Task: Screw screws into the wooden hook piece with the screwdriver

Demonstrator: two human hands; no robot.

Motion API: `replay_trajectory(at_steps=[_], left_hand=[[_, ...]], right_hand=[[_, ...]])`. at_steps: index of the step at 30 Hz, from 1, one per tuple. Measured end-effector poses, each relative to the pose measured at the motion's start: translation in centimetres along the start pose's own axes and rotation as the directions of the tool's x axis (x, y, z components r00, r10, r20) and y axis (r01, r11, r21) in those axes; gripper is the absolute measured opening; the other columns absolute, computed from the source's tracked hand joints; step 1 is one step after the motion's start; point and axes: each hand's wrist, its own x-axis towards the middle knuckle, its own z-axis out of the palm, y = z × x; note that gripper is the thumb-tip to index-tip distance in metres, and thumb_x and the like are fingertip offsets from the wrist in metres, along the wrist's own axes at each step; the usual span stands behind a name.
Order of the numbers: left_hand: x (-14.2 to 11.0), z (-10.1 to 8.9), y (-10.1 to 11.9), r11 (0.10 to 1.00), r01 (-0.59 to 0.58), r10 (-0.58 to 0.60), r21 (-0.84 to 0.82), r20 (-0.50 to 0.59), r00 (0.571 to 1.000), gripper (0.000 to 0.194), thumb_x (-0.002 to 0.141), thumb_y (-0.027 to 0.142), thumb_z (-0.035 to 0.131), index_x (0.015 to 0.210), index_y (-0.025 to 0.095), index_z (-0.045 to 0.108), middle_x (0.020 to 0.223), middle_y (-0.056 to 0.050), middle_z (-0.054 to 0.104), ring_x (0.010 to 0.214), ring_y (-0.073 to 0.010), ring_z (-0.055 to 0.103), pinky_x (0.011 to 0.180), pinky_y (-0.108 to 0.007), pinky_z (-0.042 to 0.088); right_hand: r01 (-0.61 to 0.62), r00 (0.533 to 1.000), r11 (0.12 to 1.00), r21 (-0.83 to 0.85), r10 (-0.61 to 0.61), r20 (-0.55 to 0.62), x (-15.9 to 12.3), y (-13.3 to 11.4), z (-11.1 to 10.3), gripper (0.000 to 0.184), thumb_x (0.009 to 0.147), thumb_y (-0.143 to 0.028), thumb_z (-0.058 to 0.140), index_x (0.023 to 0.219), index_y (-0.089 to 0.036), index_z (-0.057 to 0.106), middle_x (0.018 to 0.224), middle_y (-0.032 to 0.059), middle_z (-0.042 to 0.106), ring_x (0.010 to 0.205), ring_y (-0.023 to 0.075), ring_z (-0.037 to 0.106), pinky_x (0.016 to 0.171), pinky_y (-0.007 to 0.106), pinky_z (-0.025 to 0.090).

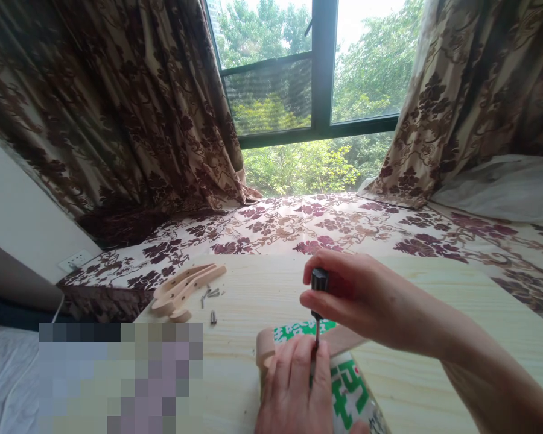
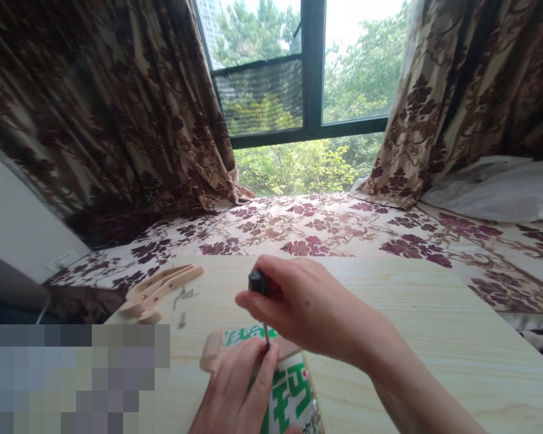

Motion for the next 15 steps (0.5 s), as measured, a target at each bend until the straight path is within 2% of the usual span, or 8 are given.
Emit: replay_trajectory(at_steps=[4, 9, 12, 15], left_hand=[[0.01, 0.07, 0.17, 1.0, 0.016, -0.016, -0.015, -0.012, 1.0, 0.055, 0.097, 0.051, 0.025, 0.134, 0.016, 0.046, 0.124, -0.009, 0.056, 0.117, -0.0268, 0.05, 0.098, -0.04, 0.038], [-0.01, 0.15, 0.14, 1.0, 0.02, -0.021, -0.02, -0.028, 0.999, 0.055, 0.096, 0.052, 0.026, 0.134, 0.017, 0.046, 0.123, -0.01, 0.056, 0.117, -0.0269, 0.05, 0.097, -0.041, 0.039], [0.0, 0.0, 0.06, 1.0, 0.006, -0.006, -0.006, -0.003, 1.0, 0.055, 0.096, 0.052, 0.028, 0.134, 0.017, 0.046, 0.124, -0.009, 0.057, 0.117, -0.0266, 0.051, 0.096, -0.04, 0.04], [0.08, -0.39, -0.07, 1.0, -0.007, 0.006, 0.021, 0.028, 1.0, 0.055, 0.096, 0.051, 0.028, 0.135, 0.017, 0.045, 0.124, -0.009, 0.057, 0.117, -0.0269, 0.051, 0.095, -0.04, 0.042]], right_hand=[[0.044, 0.998, 0.998, 0.053, -0.046, 0.046, -0.39, -0.63, -0.78, 0.008, 0.09, -0.025, 0.055, 0.083, -0.021, 0.056, 0.063, -0.0051, 0.054, 0.055, 0.0077, 0.042, 0.048, 0.019, 0.034], [0.047, 0.998, 0.992, 0.117, -0.05, 0.023, -0.08, -0.16, -0.69, 0.017, 0.093, -0.031, 0.051, 0.081, -0.02, 0.053, 0.065, -0.0036, 0.056, 0.056, 0.0074, 0.045, 0.049, 0.019, 0.035], [0.029, 0.999, 0.996, 0.088, -0.026, -0.026, 0.21, 0.19, -0.22, 0.021, 0.094, -0.034, 0.05, 0.079, -0.019, 0.052, 0.066, -0.0023, 0.057, 0.057, 0.0083, 0.047, 0.052, 0.021, 0.036], [0.047, 0.999, 0.997, 0.067, -0.045, -0.024, 0.14, -0.05, -0.13, 0.02, 0.093, -0.034, 0.051, 0.08, -0.019, 0.052, 0.066, -0.0024, 0.059, 0.057, 0.0088, 0.048, 0.053, 0.022, 0.036]])
